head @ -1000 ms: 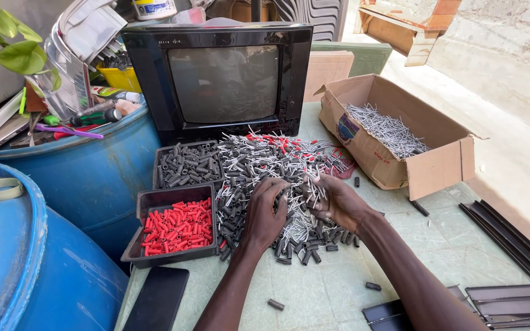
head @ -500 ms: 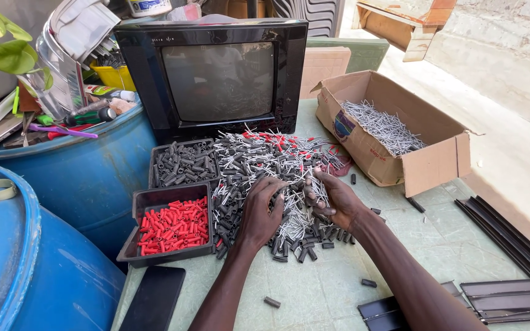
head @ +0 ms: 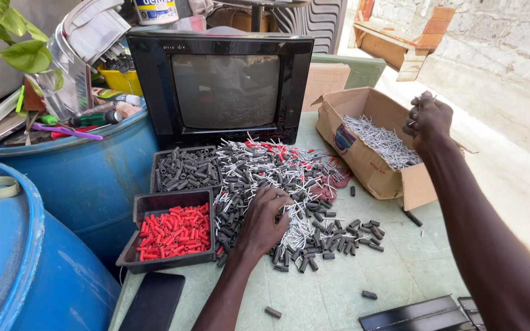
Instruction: Sorting small black and red plastic parts from a central pile into separate trays
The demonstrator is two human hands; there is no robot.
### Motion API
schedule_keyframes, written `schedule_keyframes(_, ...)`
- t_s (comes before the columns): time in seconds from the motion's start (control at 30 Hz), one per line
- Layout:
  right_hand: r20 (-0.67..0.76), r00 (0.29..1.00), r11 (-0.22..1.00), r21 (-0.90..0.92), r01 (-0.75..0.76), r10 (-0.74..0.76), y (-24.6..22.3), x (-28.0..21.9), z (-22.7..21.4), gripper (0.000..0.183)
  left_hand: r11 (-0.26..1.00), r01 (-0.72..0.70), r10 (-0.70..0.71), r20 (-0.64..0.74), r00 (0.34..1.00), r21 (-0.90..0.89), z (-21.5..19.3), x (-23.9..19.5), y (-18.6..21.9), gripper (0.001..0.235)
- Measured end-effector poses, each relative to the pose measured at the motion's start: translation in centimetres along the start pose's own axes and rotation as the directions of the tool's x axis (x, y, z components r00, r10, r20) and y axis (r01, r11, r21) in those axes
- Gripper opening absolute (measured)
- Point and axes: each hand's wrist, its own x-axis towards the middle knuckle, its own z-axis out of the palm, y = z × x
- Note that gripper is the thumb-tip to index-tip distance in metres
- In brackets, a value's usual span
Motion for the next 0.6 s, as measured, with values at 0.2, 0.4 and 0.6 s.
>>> schedule_keyframes(0.2,0.319,0.914,0.602,-0.791,0.111,0.25,1.7,0.3,-2.2,0.053,0.983,-0.016,0.007,0.047,0.999,0.185,0.9,-0.3,-0.6,0.032)
schedule_keyframes(0.4,0.648,0.739,0.291,-0.683,0.67,-0.182,2.3,-5.9,-0.7,0.029,0.961,0.067,-0.067,-0.012,0.998,0.27,0.4,-0.3,-0.2,0.028)
schedule_keyframes(0.6,0.983,0.148,0.762,-0.178,0.622,0.108,-2.0,-23.4,7.6,0.036,0.956,0.095,-0.087,-0.04,0.995,0.279,0.8,-0.2,-2.0,0.007)
